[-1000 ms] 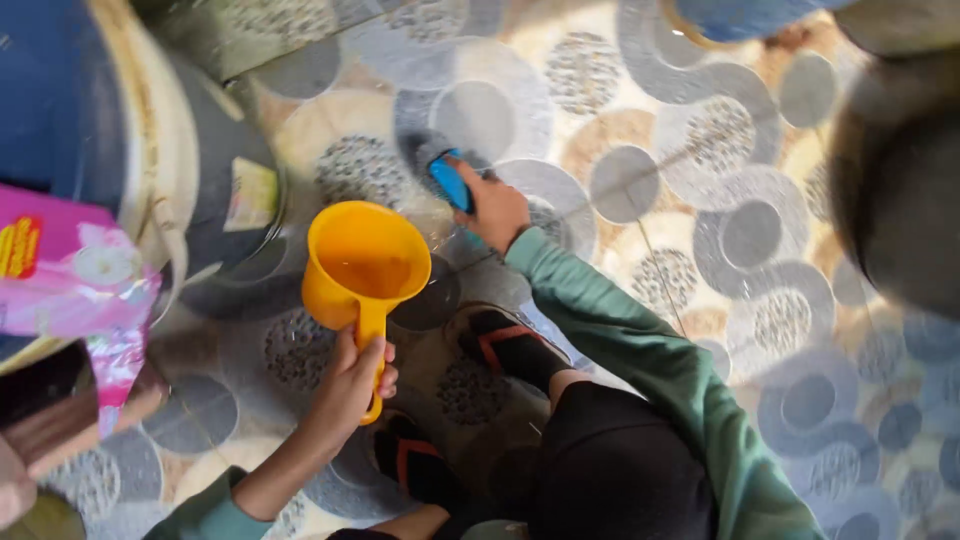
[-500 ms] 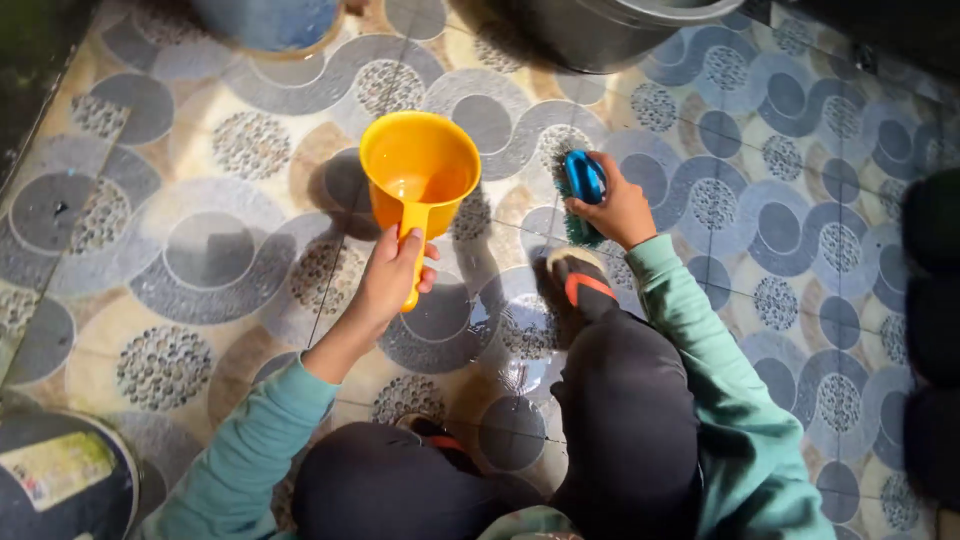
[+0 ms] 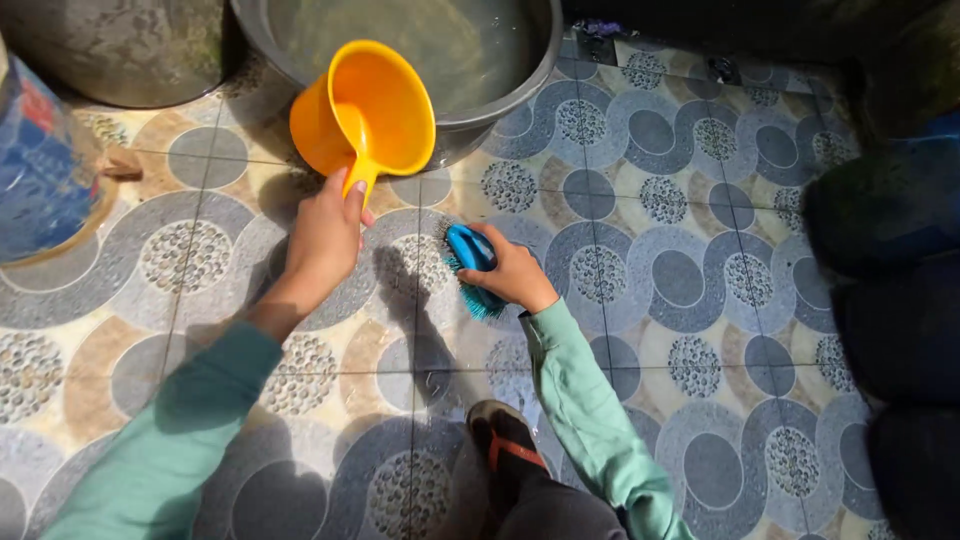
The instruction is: The person repeatedly scoops water from a metal basin using a yellow plastic scoop and pours it onto a tiled floor. They scrub the wet floor with a blue brush, moving around several large plastic containers and buckets. The person refills the scoop multiple times and continues scrubbing different sections of the floor.
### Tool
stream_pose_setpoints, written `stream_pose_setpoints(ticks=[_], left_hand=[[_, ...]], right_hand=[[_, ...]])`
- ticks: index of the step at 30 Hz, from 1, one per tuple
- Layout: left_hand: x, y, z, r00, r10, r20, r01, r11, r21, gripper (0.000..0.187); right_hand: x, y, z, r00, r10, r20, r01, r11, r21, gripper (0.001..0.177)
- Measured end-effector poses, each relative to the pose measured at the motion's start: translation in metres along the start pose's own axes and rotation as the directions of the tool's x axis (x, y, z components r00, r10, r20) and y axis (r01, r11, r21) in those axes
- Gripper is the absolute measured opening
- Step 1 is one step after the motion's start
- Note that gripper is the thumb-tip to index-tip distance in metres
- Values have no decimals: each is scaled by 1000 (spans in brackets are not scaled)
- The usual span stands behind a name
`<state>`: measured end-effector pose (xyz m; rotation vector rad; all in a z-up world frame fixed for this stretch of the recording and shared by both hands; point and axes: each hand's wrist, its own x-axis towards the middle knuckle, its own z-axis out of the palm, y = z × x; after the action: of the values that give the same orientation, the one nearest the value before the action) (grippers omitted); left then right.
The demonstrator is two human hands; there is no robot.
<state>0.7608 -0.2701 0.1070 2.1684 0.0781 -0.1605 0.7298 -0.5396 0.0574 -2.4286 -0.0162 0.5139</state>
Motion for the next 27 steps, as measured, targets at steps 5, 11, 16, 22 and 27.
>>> stream_pose_setpoints(ticks=[5, 11, 16, 22, 27], left_hand=[[197, 31, 53, 949, 232, -214, -36, 755, 655, 49], [392, -55, 160, 952, 0, -305, 281, 391, 877, 49], [386, -47, 184, 949, -304, 79, 25, 324, 946, 39], [373, -67, 161, 886, -408, 219, 340, 894, 291, 53], [341, -43, 74, 850, -342, 402, 508, 733, -452, 26]], right_hand=[[59, 16, -60, 997, -36, -75, 30, 997, -70, 74], [99, 12, -121, 967, -50, -251, 47, 999, -17, 71], [126, 51, -108, 962, 48, -269, -59, 998, -31, 74], [127, 71, -90, 970, 24, -243, -7, 998, 70, 71], [111, 69, -83, 978, -76, -193, 109, 979, 171, 71]])
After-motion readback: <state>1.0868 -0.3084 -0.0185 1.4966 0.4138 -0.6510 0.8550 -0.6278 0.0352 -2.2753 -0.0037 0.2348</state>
